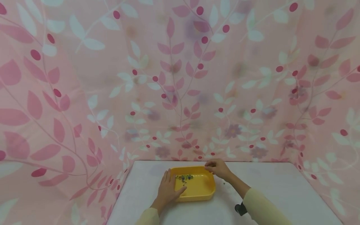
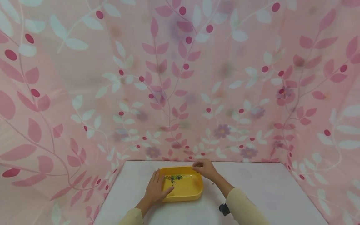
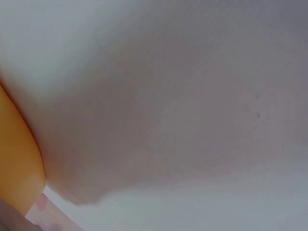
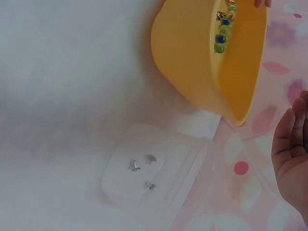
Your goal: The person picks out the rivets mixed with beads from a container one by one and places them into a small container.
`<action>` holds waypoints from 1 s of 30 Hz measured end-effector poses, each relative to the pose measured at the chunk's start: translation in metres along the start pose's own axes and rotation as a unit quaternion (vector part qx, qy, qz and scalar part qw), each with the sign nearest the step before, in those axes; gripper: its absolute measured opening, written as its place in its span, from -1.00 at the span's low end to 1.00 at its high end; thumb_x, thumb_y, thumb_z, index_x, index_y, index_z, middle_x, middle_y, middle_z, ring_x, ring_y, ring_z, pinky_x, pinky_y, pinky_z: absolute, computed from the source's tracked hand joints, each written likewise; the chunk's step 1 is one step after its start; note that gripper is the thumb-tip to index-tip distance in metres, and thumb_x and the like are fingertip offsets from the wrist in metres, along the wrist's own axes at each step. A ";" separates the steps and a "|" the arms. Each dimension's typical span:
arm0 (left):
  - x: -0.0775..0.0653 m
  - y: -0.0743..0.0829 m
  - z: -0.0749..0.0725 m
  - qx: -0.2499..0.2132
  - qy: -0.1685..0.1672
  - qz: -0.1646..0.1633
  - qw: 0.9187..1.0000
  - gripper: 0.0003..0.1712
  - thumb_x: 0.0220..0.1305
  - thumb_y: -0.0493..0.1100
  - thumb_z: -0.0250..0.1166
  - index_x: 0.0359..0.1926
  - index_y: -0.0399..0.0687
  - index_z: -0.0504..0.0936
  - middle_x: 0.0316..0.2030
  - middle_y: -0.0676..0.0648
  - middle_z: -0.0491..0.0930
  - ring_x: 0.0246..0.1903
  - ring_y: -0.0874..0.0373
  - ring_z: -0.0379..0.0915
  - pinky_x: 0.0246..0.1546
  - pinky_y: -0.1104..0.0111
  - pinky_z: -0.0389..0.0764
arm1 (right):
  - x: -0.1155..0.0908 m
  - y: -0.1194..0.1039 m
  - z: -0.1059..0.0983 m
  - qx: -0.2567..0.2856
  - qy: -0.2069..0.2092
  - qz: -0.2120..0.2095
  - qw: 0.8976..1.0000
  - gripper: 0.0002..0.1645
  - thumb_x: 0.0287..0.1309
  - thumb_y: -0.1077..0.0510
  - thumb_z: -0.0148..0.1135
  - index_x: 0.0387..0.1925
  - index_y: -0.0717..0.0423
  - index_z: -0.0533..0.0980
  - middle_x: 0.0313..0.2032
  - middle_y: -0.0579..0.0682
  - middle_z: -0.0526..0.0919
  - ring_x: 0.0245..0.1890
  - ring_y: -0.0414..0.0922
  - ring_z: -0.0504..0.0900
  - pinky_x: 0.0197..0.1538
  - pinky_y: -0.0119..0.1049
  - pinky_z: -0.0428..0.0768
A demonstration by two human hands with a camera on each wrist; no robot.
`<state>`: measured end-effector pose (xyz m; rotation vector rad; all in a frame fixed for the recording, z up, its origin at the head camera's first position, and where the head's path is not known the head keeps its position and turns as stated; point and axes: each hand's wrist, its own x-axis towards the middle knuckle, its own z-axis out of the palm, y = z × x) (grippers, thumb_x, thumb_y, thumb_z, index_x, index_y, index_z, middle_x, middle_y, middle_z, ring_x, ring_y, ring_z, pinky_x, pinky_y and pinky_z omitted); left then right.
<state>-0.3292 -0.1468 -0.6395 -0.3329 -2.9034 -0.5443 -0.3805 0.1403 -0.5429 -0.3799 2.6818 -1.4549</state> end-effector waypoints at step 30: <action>-0.002 0.003 -0.008 -0.012 0.021 0.021 0.999 0.06 0.18 0.47 0.16 0.36 -0.32 0.35 0.50 -0.39 -0.01 0.48 -0.32 -0.06 0.45 -0.10 0.10 | -0.023 0.025 -0.056 0.012 0.019 0.017 1.000 -0.86 0.23 0.19 0.32 -0.23 0.20 0.63 -0.37 0.01 0.73 -0.38 -0.05 0.62 -0.33 -0.29 0.67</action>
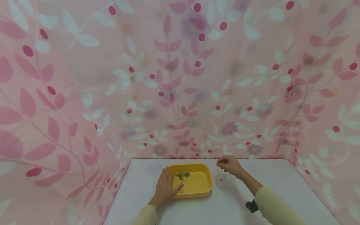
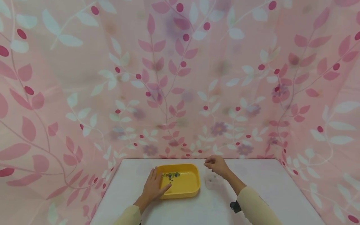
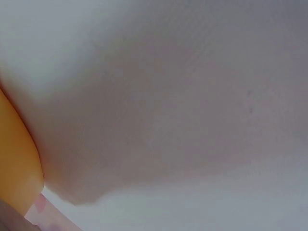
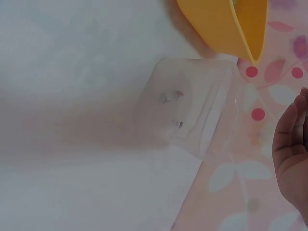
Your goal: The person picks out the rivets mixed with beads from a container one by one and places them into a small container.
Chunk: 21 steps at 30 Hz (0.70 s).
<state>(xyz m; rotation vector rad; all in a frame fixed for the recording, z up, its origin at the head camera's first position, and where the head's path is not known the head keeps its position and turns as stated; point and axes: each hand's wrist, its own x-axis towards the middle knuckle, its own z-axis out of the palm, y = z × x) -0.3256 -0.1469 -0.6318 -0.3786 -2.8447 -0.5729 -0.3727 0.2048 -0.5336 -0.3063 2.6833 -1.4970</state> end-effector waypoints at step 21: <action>-0.002 -0.004 0.012 -0.003 0.012 0.002 1.000 0.06 0.17 0.49 0.15 0.32 -0.32 0.40 0.49 -0.40 0.04 0.48 -0.33 -0.05 0.43 -0.12 0.12 | -0.011 0.030 -0.005 0.011 0.023 0.033 0.999 -0.78 0.20 0.14 0.36 -0.22 0.24 0.63 -0.39 0.04 0.72 -0.40 -0.06 0.60 -0.35 -0.29 0.66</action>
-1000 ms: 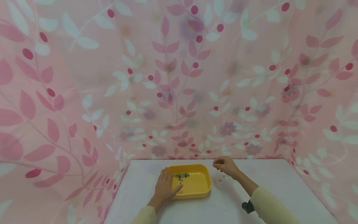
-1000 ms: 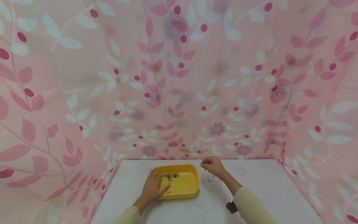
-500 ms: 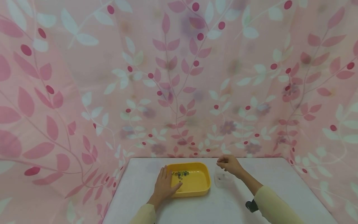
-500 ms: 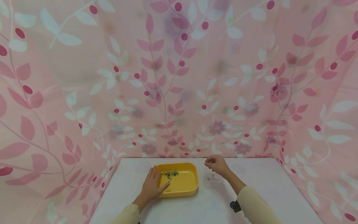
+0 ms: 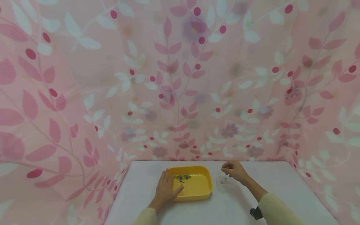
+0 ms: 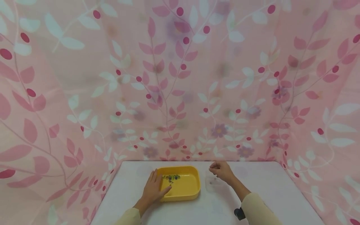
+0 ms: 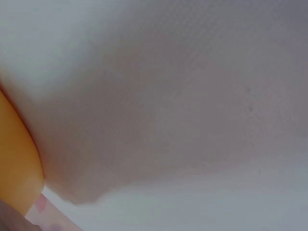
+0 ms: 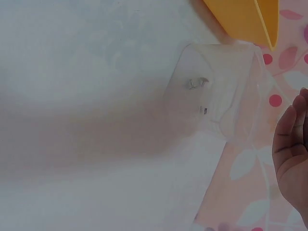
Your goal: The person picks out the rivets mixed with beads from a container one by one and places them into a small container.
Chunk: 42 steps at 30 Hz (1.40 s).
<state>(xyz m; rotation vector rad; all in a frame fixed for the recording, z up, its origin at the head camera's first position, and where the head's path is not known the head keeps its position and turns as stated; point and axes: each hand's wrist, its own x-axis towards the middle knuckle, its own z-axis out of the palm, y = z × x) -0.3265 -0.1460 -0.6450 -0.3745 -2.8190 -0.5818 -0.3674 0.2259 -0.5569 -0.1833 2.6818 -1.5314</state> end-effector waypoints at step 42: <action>0.002 -0.001 -0.001 0.017 0.004 0.000 1.000 0.07 0.17 0.54 0.10 0.31 -0.30 0.43 0.50 -0.38 0.01 0.48 -0.32 -0.04 0.43 -0.08 0.16 | -0.007 0.012 0.002 0.009 0.016 0.035 0.999 -0.71 0.19 0.10 0.38 -0.19 0.26 0.62 -0.39 -0.02 0.70 -0.37 -0.12 0.58 -0.35 -0.32 0.63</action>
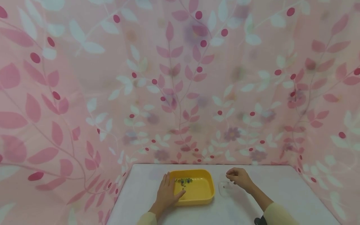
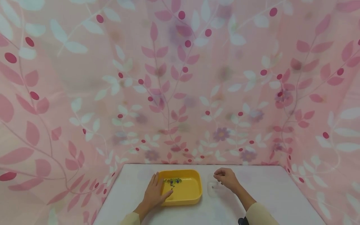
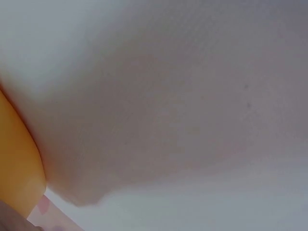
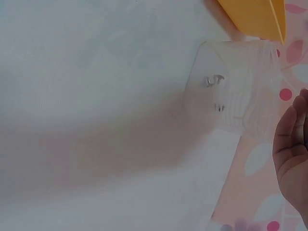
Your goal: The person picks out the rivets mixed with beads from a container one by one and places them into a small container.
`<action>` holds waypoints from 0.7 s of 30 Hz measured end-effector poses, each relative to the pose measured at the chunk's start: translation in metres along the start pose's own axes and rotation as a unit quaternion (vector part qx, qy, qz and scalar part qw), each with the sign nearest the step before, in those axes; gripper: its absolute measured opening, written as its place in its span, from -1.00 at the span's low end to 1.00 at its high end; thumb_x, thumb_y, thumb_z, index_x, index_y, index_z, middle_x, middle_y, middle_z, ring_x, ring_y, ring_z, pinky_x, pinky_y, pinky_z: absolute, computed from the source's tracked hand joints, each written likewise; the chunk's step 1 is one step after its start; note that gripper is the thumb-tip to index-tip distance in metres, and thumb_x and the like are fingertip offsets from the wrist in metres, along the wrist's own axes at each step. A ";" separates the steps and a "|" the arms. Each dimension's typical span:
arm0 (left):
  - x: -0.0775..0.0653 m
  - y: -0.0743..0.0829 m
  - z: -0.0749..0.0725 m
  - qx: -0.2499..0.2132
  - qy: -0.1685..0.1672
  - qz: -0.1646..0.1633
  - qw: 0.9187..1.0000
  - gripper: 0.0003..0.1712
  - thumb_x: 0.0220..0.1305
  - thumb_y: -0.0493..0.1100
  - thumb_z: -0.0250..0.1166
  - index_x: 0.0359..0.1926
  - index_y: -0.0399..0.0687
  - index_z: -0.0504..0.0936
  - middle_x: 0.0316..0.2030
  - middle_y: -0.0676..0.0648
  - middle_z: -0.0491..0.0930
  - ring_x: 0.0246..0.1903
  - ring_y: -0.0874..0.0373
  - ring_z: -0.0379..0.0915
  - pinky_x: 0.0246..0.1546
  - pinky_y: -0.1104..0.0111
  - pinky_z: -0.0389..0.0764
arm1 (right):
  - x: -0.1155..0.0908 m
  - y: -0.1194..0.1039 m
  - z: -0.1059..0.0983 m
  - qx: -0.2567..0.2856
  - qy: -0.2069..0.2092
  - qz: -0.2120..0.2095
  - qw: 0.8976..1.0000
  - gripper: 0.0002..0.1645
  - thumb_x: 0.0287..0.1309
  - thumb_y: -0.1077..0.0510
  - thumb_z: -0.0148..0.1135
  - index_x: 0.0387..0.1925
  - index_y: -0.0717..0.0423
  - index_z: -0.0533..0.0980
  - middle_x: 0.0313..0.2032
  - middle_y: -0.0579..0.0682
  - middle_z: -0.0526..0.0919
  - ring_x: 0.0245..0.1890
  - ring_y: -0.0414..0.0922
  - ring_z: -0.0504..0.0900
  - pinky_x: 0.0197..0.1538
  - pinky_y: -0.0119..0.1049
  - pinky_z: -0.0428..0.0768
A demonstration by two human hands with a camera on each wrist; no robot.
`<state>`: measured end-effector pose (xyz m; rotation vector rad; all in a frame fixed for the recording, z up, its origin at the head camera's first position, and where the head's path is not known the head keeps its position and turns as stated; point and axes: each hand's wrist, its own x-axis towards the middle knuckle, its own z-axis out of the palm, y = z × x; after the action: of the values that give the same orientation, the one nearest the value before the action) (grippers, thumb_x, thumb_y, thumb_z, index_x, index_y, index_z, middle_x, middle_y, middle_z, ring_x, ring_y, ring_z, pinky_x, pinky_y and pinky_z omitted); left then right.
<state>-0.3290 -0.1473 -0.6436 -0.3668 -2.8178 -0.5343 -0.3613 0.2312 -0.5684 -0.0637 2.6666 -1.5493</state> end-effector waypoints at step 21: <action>0.002 0.001 -0.001 -0.013 0.002 -0.001 1.000 0.06 0.18 0.50 0.14 0.31 -0.33 0.42 0.48 -0.41 0.06 0.47 -0.34 -0.04 0.43 -0.10 0.13 | -0.001 0.001 -0.008 -0.009 0.004 -0.007 1.000 -0.77 0.18 0.13 0.37 -0.24 0.24 0.64 -0.37 0.00 0.73 -0.39 -0.16 0.61 -0.21 -0.17 0.69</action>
<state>-0.3302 -0.1462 -0.6415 -0.3671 -2.8103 -0.5720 -0.3607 0.2385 -0.5651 -0.0760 2.6931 -1.5327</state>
